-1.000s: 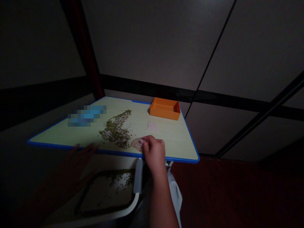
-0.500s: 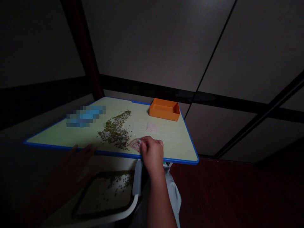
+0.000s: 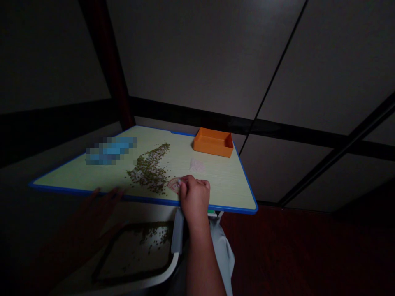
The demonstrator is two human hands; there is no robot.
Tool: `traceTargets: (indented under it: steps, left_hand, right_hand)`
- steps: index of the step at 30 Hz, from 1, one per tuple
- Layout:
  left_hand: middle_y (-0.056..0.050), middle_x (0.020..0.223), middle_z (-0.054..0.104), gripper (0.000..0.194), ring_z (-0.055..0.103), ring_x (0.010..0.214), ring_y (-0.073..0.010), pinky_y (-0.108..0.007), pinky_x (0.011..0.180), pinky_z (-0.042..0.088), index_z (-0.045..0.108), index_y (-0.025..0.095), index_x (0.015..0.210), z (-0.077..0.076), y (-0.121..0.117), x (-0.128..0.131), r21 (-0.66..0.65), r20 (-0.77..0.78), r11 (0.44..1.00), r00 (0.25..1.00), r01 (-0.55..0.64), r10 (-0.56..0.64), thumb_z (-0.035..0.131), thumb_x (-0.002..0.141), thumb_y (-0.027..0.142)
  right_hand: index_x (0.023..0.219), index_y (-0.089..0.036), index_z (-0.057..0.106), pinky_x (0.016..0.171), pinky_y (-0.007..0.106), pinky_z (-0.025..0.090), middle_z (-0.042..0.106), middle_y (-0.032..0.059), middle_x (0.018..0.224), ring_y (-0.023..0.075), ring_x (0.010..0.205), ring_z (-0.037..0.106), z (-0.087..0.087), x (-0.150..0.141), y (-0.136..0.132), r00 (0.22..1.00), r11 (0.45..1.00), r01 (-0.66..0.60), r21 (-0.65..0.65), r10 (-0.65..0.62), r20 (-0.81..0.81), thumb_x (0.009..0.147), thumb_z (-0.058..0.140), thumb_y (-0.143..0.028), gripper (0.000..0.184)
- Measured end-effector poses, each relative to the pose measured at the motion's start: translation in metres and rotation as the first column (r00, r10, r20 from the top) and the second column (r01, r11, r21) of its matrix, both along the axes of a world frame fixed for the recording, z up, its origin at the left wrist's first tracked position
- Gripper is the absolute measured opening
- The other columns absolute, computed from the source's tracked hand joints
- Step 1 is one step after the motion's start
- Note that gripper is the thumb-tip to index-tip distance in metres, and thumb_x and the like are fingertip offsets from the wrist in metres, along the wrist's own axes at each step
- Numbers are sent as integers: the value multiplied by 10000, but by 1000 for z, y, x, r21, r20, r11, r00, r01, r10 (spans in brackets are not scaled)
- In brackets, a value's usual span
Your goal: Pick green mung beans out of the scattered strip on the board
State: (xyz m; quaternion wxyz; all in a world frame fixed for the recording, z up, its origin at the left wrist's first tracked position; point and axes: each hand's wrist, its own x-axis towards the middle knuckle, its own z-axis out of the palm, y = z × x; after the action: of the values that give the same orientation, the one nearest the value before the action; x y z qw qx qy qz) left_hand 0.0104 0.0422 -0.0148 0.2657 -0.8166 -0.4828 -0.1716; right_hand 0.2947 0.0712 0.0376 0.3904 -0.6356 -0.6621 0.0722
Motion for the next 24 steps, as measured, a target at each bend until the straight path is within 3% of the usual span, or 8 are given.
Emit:
traceTargets:
  steps: [4, 9, 12, 18, 21, 24]
  left_hand:
    - [-127, 1431, 624, 619, 531, 1368, -323, -545, 1111, 447, 466, 200, 1451, -2, 0, -2, -69, 37, 998, 999, -5, 8, 323, 936, 513]
    - [-158, 1470, 581, 688, 496, 1400, -350, -578, 1111, 445, 436, 151, 1468, -11, 2, -6, -29, 20, 1000, 1000, 5, -4, 317, 929, 561]
    - [-157, 1476, 575, 687, 483, 1407, -369, -565, 1086, 470, 426, 140, 1474, -11, 2, -6, 18, -2, 1000, 1000, 4, -4, 339, 926, 546]
    - [-162, 1428, 618, 676, 557, 1346, -315, -518, 1117, 453, 352, 116, 1508, -7, 1, -5, 128, -29, 988, 996, 91, -88, 342, 943, 487]
    - [-154, 1439, 611, 673, 548, 1358, -305, -516, 1151, 422, 325, 125, 1520, -9, 3, -6, 133, -2, 988, 997, 76, -76, 355, 944, 473]
    - [-170, 1424, 619, 698, 553, 1349, -334, -527, 1125, 444, 317, 113, 1522, -12, 5, -6, 145, -18, 987, 997, 73, -71, 378, 935, 485]
  right_hand:
    - [993, -208, 721, 894, 337, 356, 788, 48, 856, 214, 814, 690, 0, -2, 5, 995, 997, 65, -27, -63, 82, 948, 600, -231, 131]
    - [1011, -197, 717, 869, 346, 357, 783, 68, 833, 230, 812, 697, 2, 8, 10, 977, 982, 184, -31, -179, 116, 940, 593, -234, 148]
    - [1002, -197, 715, 834, 335, 381, 782, 70, 833, 227, 798, 699, 2, 19, 11, 978, 978, 206, -9, -206, 41, 921, 588, -229, 153]
    - [923, -218, 664, 745, 303, 430, 756, 35, 809, 209, 748, 678, -1, 42, 1, 961, 983, 159, 90, -134, -241, 920, 549, -297, 140]
    - [817, -222, 623, 724, 296, 425, 723, 23, 778, 205, 730, 644, 1, 46, -9, 977, 990, 80, 112, -55, -208, 902, 583, -279, 110]
    - [761, -217, 613, 738, 291, 420, 707, 18, 764, 205, 763, 628, 8, 42, -19, 995, 991, -75, 108, 82, -61, 891, 641, -241, 135]
